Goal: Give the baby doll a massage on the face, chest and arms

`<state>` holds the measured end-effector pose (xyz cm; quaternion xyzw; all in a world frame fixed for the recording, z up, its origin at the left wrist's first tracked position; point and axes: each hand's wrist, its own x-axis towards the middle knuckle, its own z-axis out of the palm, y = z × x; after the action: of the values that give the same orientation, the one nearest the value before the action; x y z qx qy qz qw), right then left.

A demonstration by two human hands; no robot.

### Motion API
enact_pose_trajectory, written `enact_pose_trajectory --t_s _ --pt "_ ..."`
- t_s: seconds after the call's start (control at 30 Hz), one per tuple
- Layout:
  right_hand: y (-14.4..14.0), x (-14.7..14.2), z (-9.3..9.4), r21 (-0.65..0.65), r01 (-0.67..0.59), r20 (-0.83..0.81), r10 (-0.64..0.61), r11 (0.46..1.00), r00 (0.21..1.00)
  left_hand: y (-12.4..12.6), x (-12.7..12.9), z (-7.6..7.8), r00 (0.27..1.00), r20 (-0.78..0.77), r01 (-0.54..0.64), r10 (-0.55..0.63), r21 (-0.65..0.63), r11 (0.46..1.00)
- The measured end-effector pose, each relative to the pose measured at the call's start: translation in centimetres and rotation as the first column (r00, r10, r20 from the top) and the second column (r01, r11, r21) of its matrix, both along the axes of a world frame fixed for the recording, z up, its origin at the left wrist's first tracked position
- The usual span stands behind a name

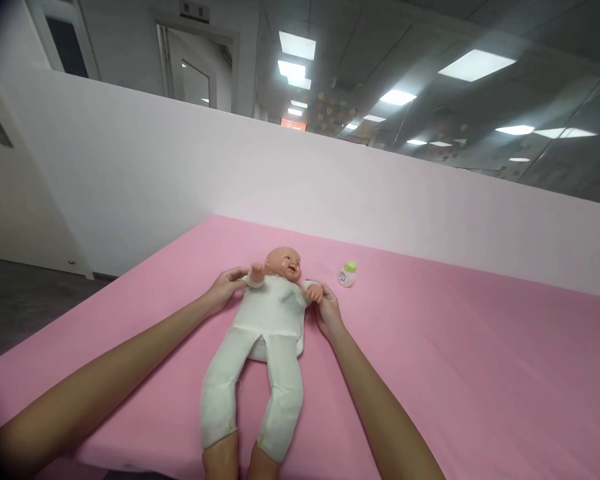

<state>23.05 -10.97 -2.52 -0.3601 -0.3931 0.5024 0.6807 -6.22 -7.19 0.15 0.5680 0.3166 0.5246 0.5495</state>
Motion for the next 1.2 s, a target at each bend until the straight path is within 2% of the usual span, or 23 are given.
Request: enact_pose_trajectory --t_s 0.27,0.47,0.73,0.87,1.07,1.2 --pt "-0.5 0.2 0.2 0.008 -0.017 0.002 0.017 1.0 1.0 0.4 0.9 -1.1 0.998 0.059 -0.007 0.01 -0.044 0.999" --pt "-0.5 0.7 0.1 -0.042 0.061 -0.003 -0.061 0.997 0.998 0.8 1.3 -1.5 0.995 0.099 0.017 -0.018 0.018 1.0" --pt "-0.3 0.7 0.1 -0.057 0.114 -0.046 -0.117 0.992 0.992 1.0 1.6 -2.0 0.998 0.061 -0.018 0.018 -0.005 1.0" --pt "-0.1 0.7 0.1 -0.13 0.149 -0.014 -0.152 0.98 0.988 1.0 1.5 -2.0 0.999 0.046 -0.009 0.009 0.006 1.0" --pt "0.1 0.7 0.1 -0.145 0.165 -0.027 -0.17 0.976 0.985 0.6 1.5 -1.7 1.0 0.018 -0.017 0.017 0.007 1.0" --pt "0.2 1.0 0.2 -0.181 0.131 -0.056 -0.143 0.975 0.988 0.5 1.6 -1.6 1.0 0.012 -0.014 0.014 0.007 1.0"
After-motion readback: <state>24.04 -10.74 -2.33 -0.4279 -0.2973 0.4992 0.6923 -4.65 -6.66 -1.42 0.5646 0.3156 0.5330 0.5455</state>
